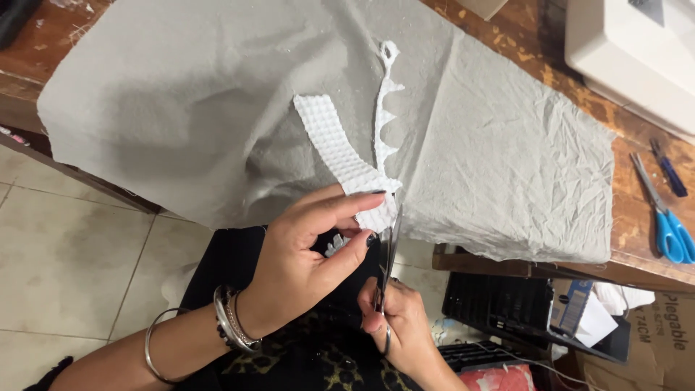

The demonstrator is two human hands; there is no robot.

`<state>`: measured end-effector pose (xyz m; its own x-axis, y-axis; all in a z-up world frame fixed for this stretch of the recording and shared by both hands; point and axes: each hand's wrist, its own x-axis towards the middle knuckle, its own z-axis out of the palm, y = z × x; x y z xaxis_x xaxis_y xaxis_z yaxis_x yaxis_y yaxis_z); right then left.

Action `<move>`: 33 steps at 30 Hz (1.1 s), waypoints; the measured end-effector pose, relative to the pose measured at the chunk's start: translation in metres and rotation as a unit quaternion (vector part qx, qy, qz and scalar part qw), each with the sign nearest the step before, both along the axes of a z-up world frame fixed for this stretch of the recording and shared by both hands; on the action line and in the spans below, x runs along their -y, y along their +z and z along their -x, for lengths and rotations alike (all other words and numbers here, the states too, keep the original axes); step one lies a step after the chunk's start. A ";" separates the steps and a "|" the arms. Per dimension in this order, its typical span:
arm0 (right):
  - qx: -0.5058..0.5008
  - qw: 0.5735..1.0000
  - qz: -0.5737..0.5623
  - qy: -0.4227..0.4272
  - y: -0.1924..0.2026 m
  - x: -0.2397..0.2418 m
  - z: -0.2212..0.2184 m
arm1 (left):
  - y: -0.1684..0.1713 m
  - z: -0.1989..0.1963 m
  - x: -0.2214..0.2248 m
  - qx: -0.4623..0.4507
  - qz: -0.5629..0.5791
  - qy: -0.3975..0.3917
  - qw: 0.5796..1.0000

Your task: Trimming the edges of a white lace strip with scissors on a workbench.

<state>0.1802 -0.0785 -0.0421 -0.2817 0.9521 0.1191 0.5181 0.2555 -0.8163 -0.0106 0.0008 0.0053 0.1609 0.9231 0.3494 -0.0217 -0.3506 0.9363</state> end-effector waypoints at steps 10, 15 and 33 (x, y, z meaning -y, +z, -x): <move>0.020 1.000 0.012 -0.011 -0.002 0.002 0.000 | -0.003 0.001 -0.002 0.004 -0.025 -0.014 1.000; -0.002 1.000 0.016 -0.004 -0.003 0.003 0.001 | 0.002 0.001 -0.004 0.006 -0.028 -0.022 0.999; 0.100 0.995 -0.016 -0.014 0.119 -0.103 -0.057 | 0.119 -0.007 -0.097 0.010 -0.236 -0.090 0.968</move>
